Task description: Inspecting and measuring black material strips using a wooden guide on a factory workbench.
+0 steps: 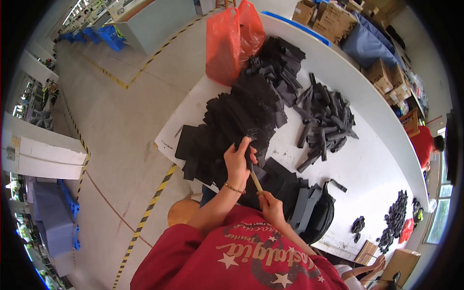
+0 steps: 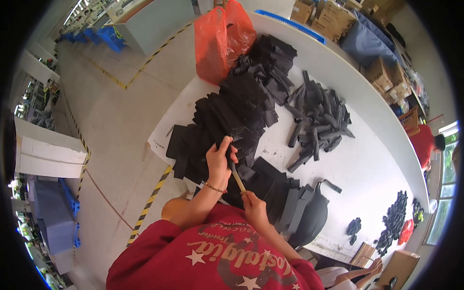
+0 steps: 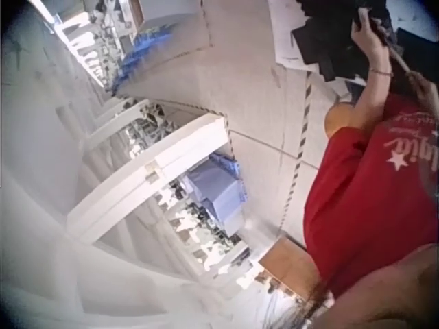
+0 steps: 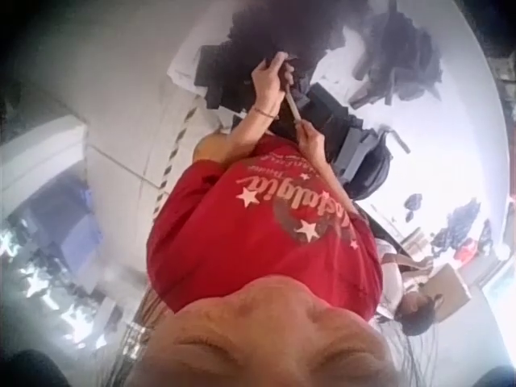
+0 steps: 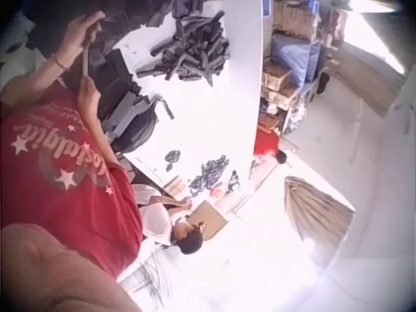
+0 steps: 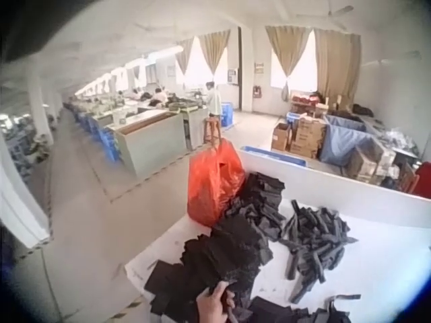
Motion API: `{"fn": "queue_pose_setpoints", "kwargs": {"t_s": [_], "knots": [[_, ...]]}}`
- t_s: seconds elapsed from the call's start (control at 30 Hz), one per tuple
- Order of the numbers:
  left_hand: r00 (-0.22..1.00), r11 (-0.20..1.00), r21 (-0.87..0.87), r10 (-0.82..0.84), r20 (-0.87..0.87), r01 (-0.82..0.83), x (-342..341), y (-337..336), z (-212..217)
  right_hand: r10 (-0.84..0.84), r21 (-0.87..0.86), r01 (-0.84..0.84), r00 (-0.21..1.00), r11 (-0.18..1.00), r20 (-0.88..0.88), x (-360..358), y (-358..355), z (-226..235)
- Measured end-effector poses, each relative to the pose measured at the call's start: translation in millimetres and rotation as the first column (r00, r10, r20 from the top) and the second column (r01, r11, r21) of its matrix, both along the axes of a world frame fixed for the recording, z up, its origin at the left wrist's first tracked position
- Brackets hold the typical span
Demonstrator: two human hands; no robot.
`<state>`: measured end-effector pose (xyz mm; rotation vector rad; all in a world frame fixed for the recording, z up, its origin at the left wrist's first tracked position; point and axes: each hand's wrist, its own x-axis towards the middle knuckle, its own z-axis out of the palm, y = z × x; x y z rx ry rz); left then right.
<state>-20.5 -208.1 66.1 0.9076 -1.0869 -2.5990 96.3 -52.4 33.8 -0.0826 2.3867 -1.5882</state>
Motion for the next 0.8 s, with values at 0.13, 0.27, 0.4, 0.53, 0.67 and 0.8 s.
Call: {"fn": "queue_pose_setpoints", "kwargs": {"t_s": [0.13, 0.27, 0.4, 0.53, 0.67, 0.8], "knots": [[1.0, 0.997, -0.076, -0.007, -0.007, 0.006, -12.5, -25.9, 15.7, 0.093, 0.011, -0.096, 0.982, 0.995, 0.167, 17.4, 30.7, 24.4], [0.992, 0.996, -0.02, -0.086, -0.096, 0.084, -22.4, -28.3, 18.8, 0.168, 0.136, -0.186, 0.977, 0.973, 0.132, 25.7, 59.4, 60.3], [0.997, 0.991, 0.118, -0.054, -0.06, 0.06, -27.7, 0.5, 18.3, 0.055, 0.325, -0.024, 0.995, 0.945, -0.086, 17.3, 63.4, 54.8], [0.999, 0.983, 0.179, -0.029, -0.033, 0.035, -20.8, 28.0, 16.1, -0.359, -0.237, 0.316, 0.918, 0.919, -0.169, -36.9, 3.6, 63.9], [1.0, 0.987, 0.162, -0.016, 0.015, 0.013, -14.9, 32.5, 12.8, -0.2, -0.102, 0.173, 0.882, 0.98, -0.426, -75.8, -3.5, 57.8], [0.998, 0.998, -0.006, -0.066, -0.023, 0.066, -14.8, 21.3, 18.3, -0.19, -0.184, 0.142, 0.942, 0.973, -0.276, -81.9, -0.7, 52.0]]}}
